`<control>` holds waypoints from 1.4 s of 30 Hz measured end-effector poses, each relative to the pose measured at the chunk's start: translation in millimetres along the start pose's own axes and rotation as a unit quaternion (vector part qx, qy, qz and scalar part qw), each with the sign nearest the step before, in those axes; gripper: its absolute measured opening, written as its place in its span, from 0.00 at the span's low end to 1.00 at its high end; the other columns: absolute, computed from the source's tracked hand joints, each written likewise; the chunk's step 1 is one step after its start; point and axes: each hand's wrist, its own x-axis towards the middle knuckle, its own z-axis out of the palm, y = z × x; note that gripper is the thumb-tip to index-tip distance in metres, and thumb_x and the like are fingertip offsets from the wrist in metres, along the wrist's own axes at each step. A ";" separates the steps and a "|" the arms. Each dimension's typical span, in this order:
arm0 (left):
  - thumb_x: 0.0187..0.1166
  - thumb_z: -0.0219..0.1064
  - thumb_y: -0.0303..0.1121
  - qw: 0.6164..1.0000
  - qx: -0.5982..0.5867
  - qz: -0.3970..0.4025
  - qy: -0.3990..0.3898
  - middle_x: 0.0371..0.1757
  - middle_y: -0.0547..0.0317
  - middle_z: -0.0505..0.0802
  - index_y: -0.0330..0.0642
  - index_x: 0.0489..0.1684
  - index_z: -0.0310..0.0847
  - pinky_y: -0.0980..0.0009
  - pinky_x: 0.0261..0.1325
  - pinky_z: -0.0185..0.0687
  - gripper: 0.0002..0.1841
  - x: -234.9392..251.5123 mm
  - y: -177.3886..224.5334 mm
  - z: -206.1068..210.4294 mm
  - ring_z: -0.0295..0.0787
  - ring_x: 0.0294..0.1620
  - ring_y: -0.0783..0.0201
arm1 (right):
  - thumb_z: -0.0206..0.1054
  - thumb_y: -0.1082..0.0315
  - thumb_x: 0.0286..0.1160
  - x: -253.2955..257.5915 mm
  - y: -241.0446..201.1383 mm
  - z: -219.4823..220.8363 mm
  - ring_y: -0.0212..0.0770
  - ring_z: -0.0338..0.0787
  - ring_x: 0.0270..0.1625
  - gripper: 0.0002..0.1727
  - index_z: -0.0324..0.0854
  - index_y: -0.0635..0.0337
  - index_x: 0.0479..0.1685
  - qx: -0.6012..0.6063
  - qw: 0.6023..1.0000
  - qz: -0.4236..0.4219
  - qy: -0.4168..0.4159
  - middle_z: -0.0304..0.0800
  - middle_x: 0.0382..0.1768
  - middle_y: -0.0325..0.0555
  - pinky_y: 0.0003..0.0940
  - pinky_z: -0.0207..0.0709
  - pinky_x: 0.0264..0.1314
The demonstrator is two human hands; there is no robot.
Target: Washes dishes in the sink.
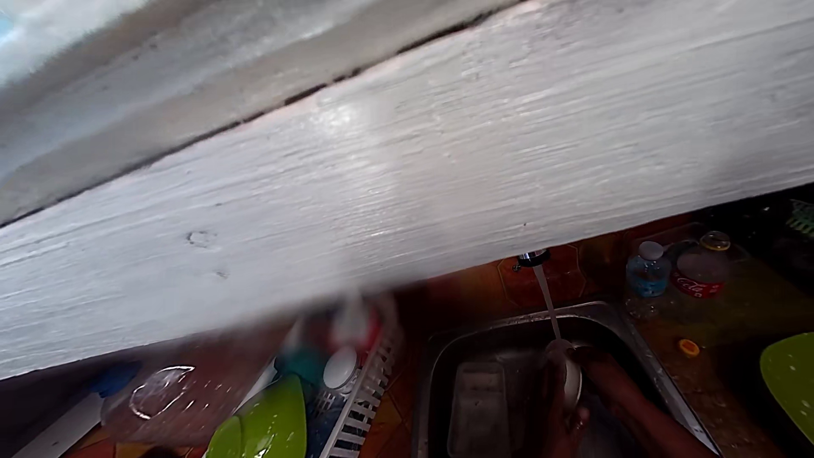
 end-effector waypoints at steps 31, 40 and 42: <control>0.93 0.53 0.45 0.864 -0.380 -0.330 -0.023 0.66 0.35 0.87 0.32 0.78 0.70 0.47 0.67 0.83 0.26 45.7 0.6 -27.2 0.87 0.65 0.46 | 0.61 0.67 0.88 6.6 -62.3 -0.2 0.44 0.88 0.48 0.14 0.86 0.67 0.57 -0.304 0.917 -0.193 -0.174 0.90 0.46 0.55 0.43 0.80 0.59; 0.93 0.52 0.49 0.879 -0.324 -0.349 -0.002 0.68 0.34 0.86 0.32 0.77 0.72 0.46 0.72 0.79 0.29 33.0 -1.4 -48.1 0.86 0.69 0.45 | 0.69 0.59 0.84 28.9 26.2 -24.7 0.53 0.91 0.50 0.24 0.77 0.65 0.71 -0.212 0.967 0.044 -0.132 0.88 0.56 0.62 0.50 0.86 0.53; 0.93 0.53 0.48 0.856 -0.362 -0.368 0.023 0.67 0.33 0.86 0.33 0.79 0.69 0.45 0.69 0.82 0.28 30.5 -9.0 -42.1 0.87 0.66 0.44 | 0.67 0.62 0.85 23.2 40.1 -22.5 0.53 0.93 0.42 0.22 0.75 0.62 0.72 -0.076 0.984 0.107 -0.117 0.89 0.50 0.61 0.49 0.89 0.40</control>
